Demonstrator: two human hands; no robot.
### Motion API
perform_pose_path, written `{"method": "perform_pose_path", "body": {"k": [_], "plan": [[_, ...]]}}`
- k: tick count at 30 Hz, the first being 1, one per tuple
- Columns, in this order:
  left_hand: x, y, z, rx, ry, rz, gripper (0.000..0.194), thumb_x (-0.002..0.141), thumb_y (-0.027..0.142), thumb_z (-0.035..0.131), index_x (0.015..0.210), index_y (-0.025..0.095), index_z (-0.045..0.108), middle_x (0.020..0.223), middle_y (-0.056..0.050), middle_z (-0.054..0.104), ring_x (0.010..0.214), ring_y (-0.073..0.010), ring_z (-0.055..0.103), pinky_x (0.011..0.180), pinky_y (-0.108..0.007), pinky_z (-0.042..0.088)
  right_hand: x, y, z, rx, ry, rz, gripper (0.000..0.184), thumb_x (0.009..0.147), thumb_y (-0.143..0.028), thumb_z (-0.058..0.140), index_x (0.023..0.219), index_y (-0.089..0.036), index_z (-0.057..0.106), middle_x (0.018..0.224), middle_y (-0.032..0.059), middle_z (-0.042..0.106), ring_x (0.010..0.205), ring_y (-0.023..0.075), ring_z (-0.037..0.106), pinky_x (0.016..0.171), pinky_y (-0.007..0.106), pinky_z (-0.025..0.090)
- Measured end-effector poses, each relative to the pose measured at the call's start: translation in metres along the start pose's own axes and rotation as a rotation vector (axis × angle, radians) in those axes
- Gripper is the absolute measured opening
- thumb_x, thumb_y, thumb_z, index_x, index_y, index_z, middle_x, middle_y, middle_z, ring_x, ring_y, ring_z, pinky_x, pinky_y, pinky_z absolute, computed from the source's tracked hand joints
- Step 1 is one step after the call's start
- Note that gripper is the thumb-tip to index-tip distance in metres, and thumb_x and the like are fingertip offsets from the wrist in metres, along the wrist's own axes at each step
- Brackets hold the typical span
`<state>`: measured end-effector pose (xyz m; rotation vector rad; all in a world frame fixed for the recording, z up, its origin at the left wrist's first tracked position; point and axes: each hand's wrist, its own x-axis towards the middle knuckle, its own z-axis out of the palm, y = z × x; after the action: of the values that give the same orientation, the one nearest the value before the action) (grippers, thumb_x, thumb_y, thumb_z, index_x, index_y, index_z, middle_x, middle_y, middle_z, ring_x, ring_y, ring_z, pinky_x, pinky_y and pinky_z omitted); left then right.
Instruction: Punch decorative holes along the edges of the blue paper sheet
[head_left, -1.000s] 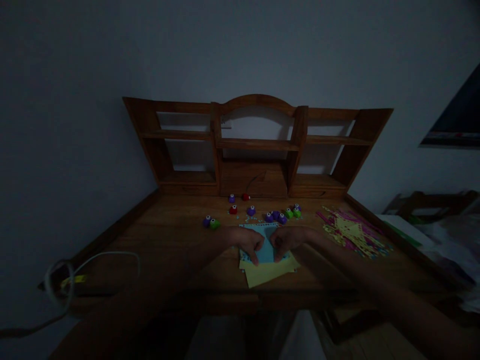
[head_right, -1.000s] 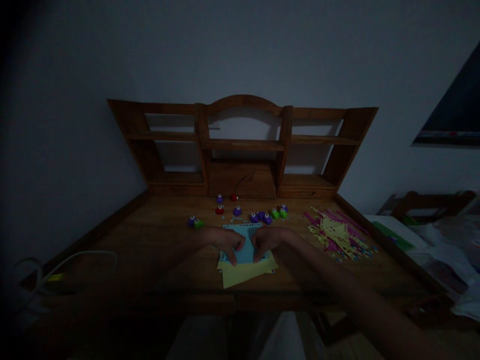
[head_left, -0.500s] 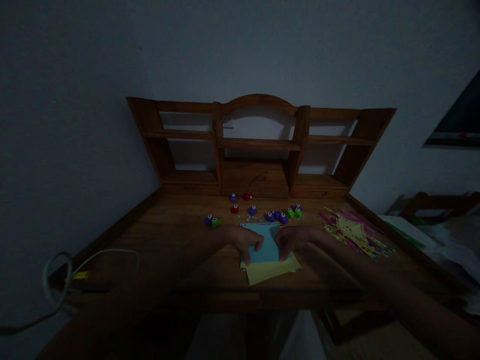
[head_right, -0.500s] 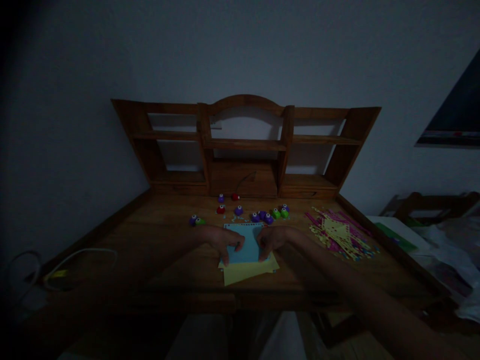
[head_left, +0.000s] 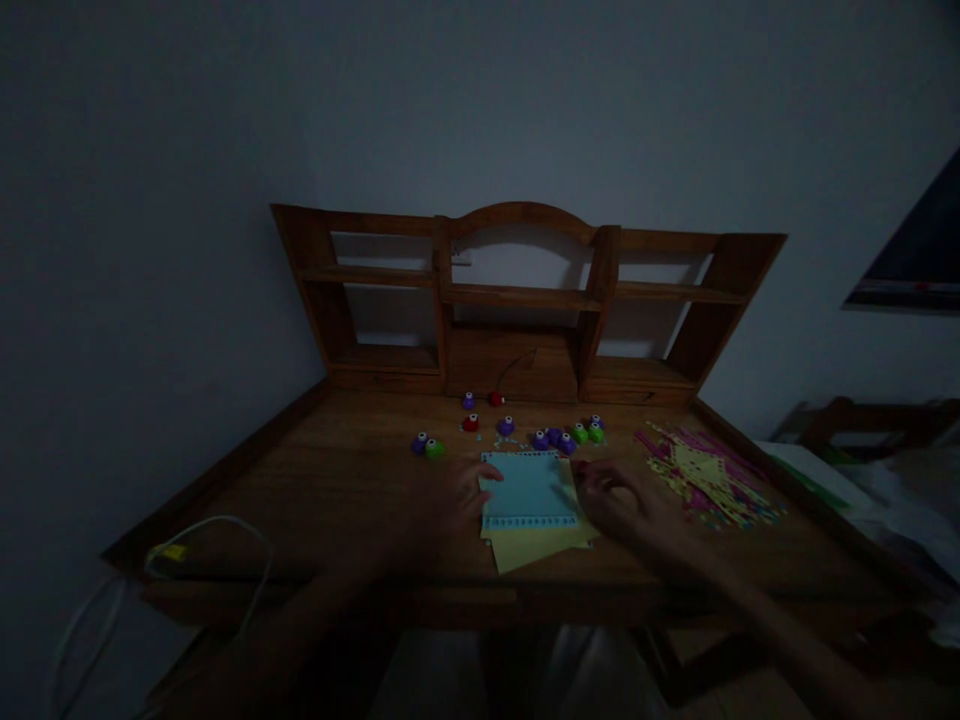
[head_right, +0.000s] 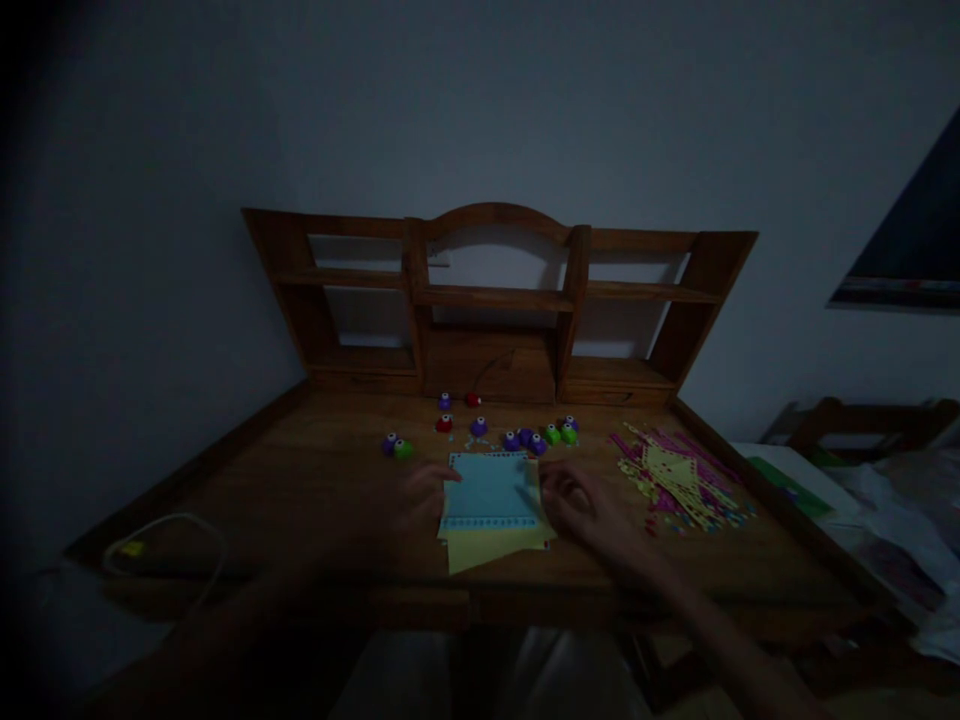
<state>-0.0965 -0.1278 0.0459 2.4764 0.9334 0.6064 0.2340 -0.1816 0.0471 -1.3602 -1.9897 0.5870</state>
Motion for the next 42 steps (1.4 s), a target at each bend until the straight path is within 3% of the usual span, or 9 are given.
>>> {"method": "perform_pose_path", "body": {"k": [2,5,7,10,18,26,36,42], "plan": [[-0.023,0.016,0.013,0.146,0.056,0.116,0.036,0.097,0.017,0.034,0.129,0.02,0.05,0.134,-0.008,0.056,0.127,-0.0195,0.048,0.109,-0.039,0.037,-0.022,-0.01,0.001,-0.162,-0.009,-0.131,0.039,0.094,-0.033,0.048,0.132,-0.024,0.048,0.129,0.0114,0.059,0.116,0.0275,0.056,0.099,0.043,0.044],[-0.038,0.032,0.038,0.316,-0.011,0.336,0.043,0.095,0.013,0.037,0.137,0.017,0.044,0.146,-0.009,0.045,0.137,-0.021,0.038,0.118,-0.042,0.026,-0.035,-0.02,0.01,-0.311,-0.214,-0.361,0.054,0.092,-0.021,0.046,0.145,-0.023,0.036,0.144,0.0106,0.047,0.133,0.0271,0.043,0.11,0.046,0.036],[-0.037,0.034,0.051,0.395,-0.032,0.378,0.043,0.095,0.015,0.037,0.138,0.014,0.042,0.15,-0.011,0.04,0.14,-0.0222,0.034,0.119,-0.041,0.024,-0.033,-0.022,0.022,-0.36,-0.293,-0.471,0.06,0.089,-0.017,0.045,0.148,-0.02,0.031,0.147,0.0118,0.044,0.137,0.0259,0.039,0.114,0.047,0.031],[-0.03,0.028,0.063,0.468,-0.027,0.349,0.042,0.096,0.016,0.037,0.137,0.012,0.044,0.147,-0.012,0.044,0.137,-0.023,0.039,0.117,-0.04,0.028,-0.027,-0.022,0.036,-0.387,-0.332,-0.524,0.069,0.084,-0.015,0.048,0.15,-0.016,0.026,0.148,0.0149,0.042,0.138,0.0272,0.037,0.115,0.049,0.03],[-0.027,0.021,0.064,0.488,0.033,0.361,0.039,0.095,0.016,0.04,0.133,0.013,0.048,0.135,-0.01,0.057,0.126,-0.021,0.052,0.11,-0.037,0.039,-0.023,-0.016,0.042,-0.41,-0.347,-0.529,0.069,0.082,-0.013,0.047,0.148,-0.012,0.028,0.145,0.0164,0.045,0.134,0.0259,0.042,0.113,0.046,0.035],[-0.032,0.017,0.052,0.413,-0.03,0.356,0.048,0.089,0.008,0.039,0.137,0.012,0.043,0.139,-0.012,0.053,0.13,-0.0212,0.048,0.109,-0.039,0.042,-0.026,-0.011,0.037,-0.418,-0.332,-0.544,0.065,0.084,-0.012,0.045,0.147,-0.012,0.031,0.142,0.0164,0.048,0.132,0.0262,0.044,0.11,0.046,0.039],[-0.053,0.001,0.044,0.32,-0.031,0.25,0.063,0.085,0.002,0.04,0.145,0.019,0.033,0.144,-0.009,0.048,0.131,-0.0212,0.047,0.109,-0.039,0.043,-0.049,0.018,0.022,-0.424,-0.313,-0.41,0.065,0.085,-0.014,0.047,0.148,-0.017,0.031,0.145,0.0132,0.045,0.136,0.0248,0.04,0.111,0.045,0.038],[-0.065,-0.005,0.042,0.308,0.007,0.21,0.059,0.088,0.006,0.04,0.145,0.02,0.032,0.145,-0.009,0.047,0.132,-0.021,0.046,0.109,-0.041,0.043,-0.059,0.025,0.02,-0.483,-0.256,-0.386,0.064,0.086,-0.012,0.045,0.148,-0.015,0.03,0.145,0.015,0.046,0.134,0.0253,0.043,0.109,0.045,0.042]]}}
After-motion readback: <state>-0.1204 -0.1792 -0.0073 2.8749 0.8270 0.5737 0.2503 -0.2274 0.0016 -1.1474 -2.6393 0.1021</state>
